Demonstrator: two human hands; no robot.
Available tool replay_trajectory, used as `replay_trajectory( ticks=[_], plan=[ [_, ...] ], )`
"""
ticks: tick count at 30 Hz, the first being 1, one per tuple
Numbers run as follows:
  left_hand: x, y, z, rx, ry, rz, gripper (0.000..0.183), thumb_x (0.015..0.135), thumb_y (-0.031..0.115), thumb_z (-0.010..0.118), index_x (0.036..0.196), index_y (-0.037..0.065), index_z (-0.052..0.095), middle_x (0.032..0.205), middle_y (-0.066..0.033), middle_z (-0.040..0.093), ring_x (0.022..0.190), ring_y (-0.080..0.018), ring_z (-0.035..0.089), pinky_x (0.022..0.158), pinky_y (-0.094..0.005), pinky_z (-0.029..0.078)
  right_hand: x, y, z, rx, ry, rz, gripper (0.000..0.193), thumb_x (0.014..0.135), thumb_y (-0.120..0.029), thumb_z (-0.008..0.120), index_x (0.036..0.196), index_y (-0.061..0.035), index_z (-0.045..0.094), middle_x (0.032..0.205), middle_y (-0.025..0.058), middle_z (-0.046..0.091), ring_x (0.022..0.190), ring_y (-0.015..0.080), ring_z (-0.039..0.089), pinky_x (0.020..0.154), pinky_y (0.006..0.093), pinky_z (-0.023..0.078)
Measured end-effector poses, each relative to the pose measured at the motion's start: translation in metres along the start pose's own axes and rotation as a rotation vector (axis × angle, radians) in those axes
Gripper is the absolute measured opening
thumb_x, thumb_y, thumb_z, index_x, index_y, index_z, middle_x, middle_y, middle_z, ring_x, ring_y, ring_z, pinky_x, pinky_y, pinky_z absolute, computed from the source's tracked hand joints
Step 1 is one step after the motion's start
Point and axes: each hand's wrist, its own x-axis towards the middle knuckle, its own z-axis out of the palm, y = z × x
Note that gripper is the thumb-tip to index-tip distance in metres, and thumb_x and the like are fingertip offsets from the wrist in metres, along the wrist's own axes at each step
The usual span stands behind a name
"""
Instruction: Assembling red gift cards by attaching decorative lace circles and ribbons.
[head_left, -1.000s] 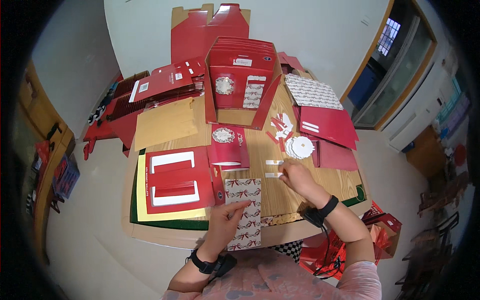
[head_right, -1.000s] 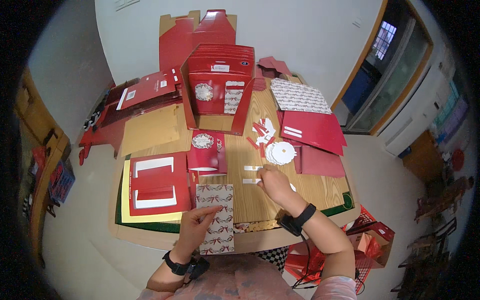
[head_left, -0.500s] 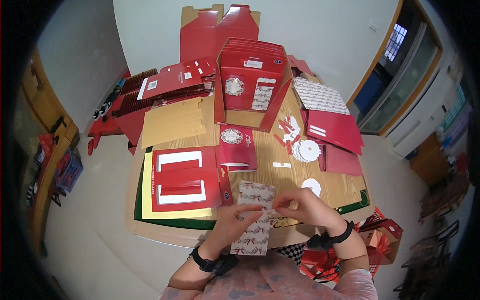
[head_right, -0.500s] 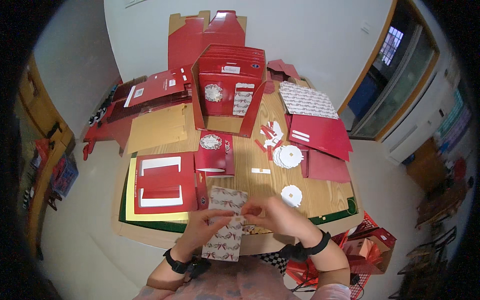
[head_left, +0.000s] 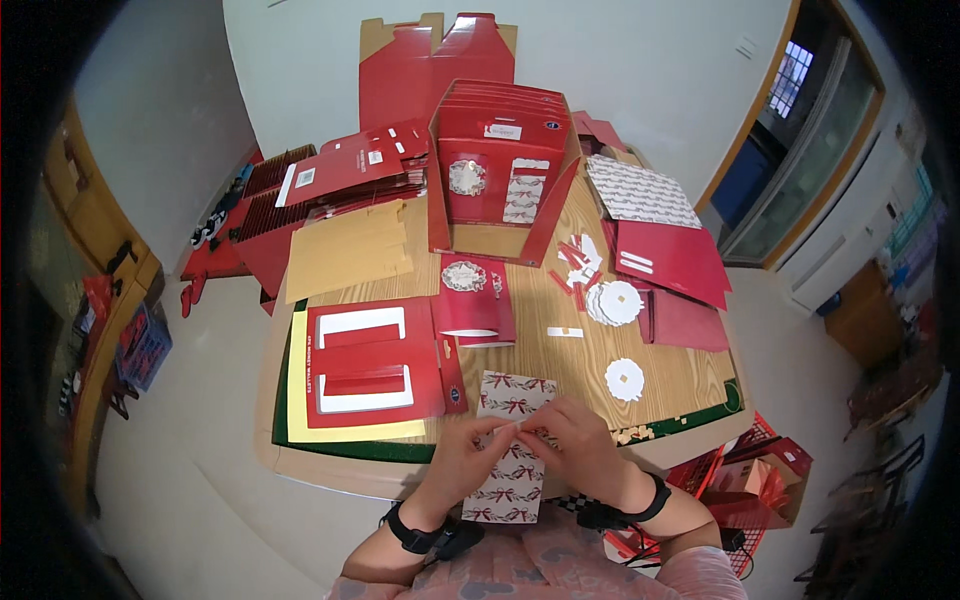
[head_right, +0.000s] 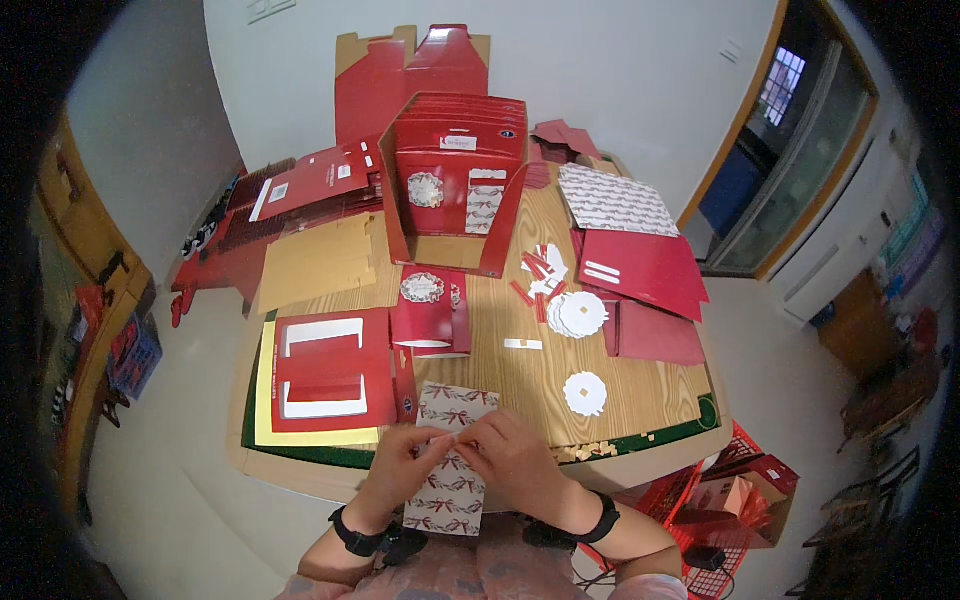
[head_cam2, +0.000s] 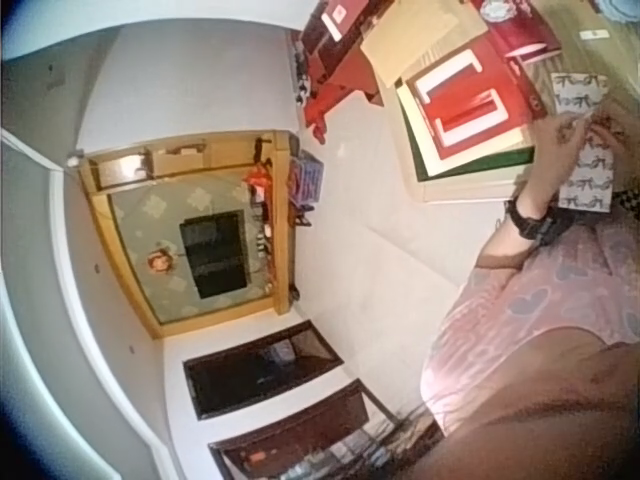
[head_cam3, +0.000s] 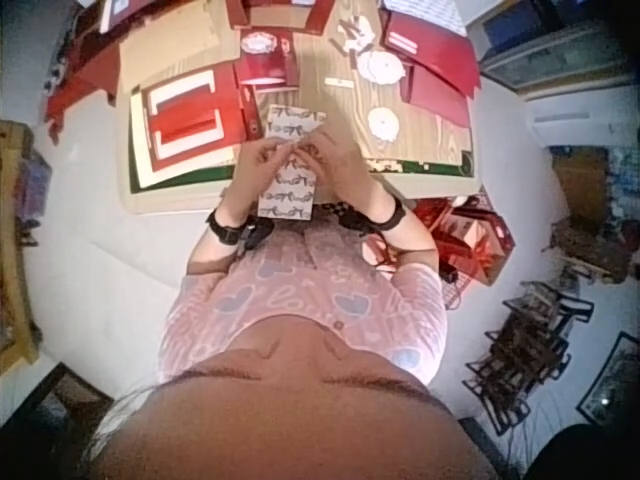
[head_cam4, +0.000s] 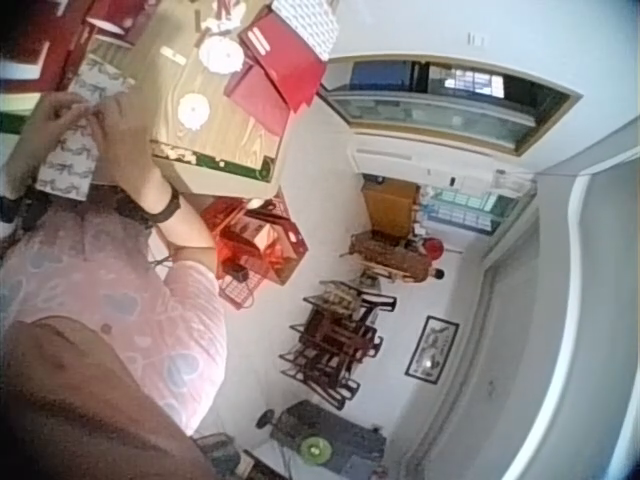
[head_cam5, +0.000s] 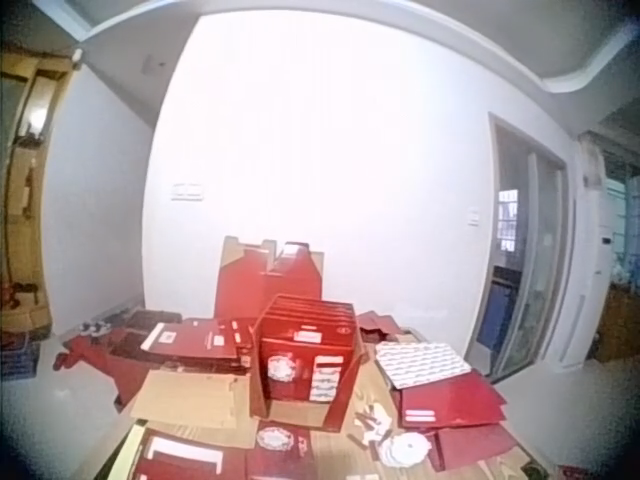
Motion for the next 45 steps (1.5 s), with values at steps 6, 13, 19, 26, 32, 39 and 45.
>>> replay_trajectory(
  ticks=[6, 13, 19, 26, 32, 39, 45],
  plan=[
    [-0.004, 0.003, 0.003, 0.056, 0.053, 0.043, 0.017, 0.084, 0.014, 0.06, 0.09, -0.002, 0.065, 0.067, -0.0039, 0.061, 0.062, -0.0059, 0.054, 0.055, -0.0215, 0.042, 0.0, -0.003, -0.003, 0.017, 0.019, 0.049, 0.015, 0.072, -0.006, 0.067, 0.079, -0.0031, 0.054, 0.074, 0.0099, 0.054, 0.071, 0.0272, 0.055, 0.061, 0.0349, 0.045],
    [-0.004, 0.0, 0.002, 0.099, 0.029, 0.041, 0.019, 0.086, 0.015, 0.058, 0.095, 0.0, 0.065, 0.069, -0.0068, 0.064, 0.061, -0.0055, 0.055, 0.053, -0.0223, 0.044, 0.0, -0.006, -0.003, 0.041, 0.035, 0.044, 0.014, 0.071, -0.004, 0.066, 0.08, -0.0033, 0.055, 0.074, 0.0101, 0.055, 0.069, 0.0272, 0.055, 0.061, 0.035, 0.045],
    [-0.004, -0.001, 0.001, 0.083, 0.045, 0.006, 0.019, 0.085, 0.014, 0.059, 0.093, -0.002, 0.065, 0.068, -0.0052, 0.063, 0.061, -0.0053, 0.054, 0.053, -0.0217, 0.043, -0.004, 0.003, 0.0, 0.084, 0.067, 0.086, 0.015, 0.071, -0.004, 0.066, 0.081, -0.0032, 0.055, 0.074, 0.0104, 0.055, 0.069, 0.027, 0.056, 0.061, 0.0347, 0.045],
    [-0.004, 0.004, 0.003, 0.018, 0.032, -0.005, 0.017, 0.084, 0.013, 0.061, 0.091, -0.003, 0.065, 0.071, -0.0044, 0.063, 0.064, -0.0051, 0.054, 0.055, -0.0207, 0.043, 0.0, -0.004, -0.002, 0.021, 0.034, 0.029, 0.016, 0.071, -0.005, 0.067, 0.081, -0.0035, 0.054, 0.074, 0.01, 0.054, 0.07, 0.0264, 0.055, 0.061, 0.0344, 0.045],
    [-0.004, 0.01, 0.003, 0.06, 0.032, -0.015, 0.017, 0.084, 0.012, 0.06, 0.091, -0.003, 0.065, 0.069, -0.0034, 0.062, 0.061, -0.0051, 0.053, 0.053, -0.0211, 0.042, -0.001, -0.001, -0.001, -0.011, 0.042, 0.031, 0.015, 0.071, -0.004, 0.066, 0.08, -0.0035, 0.053, 0.073, 0.0097, 0.054, 0.069, 0.0265, 0.055, 0.06, 0.0346, 0.045],
    [-0.004, 0.005, 0.0, 0.115, 0.012, 0.025, 0.019, 0.086, 0.015, 0.057, 0.095, -0.001, 0.064, 0.073, -0.0087, 0.065, 0.065, -0.0073, 0.058, 0.056, -0.0231, 0.046, 0.002, -0.007, -0.001, -0.045, 0.059, -0.009, 0.015, 0.071, -0.004, 0.065, 0.08, -0.0033, 0.053, 0.073, 0.0095, 0.053, 0.069, 0.0261, 0.055, 0.059, 0.0343, 0.045],
    [-0.004, 0.008, 0.0, 0.138, 0.023, 0.061, 0.019, 0.086, 0.014, 0.057, 0.094, -0.001, 0.064, 0.073, -0.0094, 0.065, 0.065, -0.0077, 0.058, 0.056, -0.0235, 0.046, 0.001, -0.004, 0.001, -0.08, 0.071, -0.028, 0.015, 0.071, -0.004, 0.066, 0.081, -0.0036, 0.054, 0.073, 0.0093, 0.053, 0.068, 0.0259, 0.055, 0.059, 0.0341, 0.045]
  ],
)
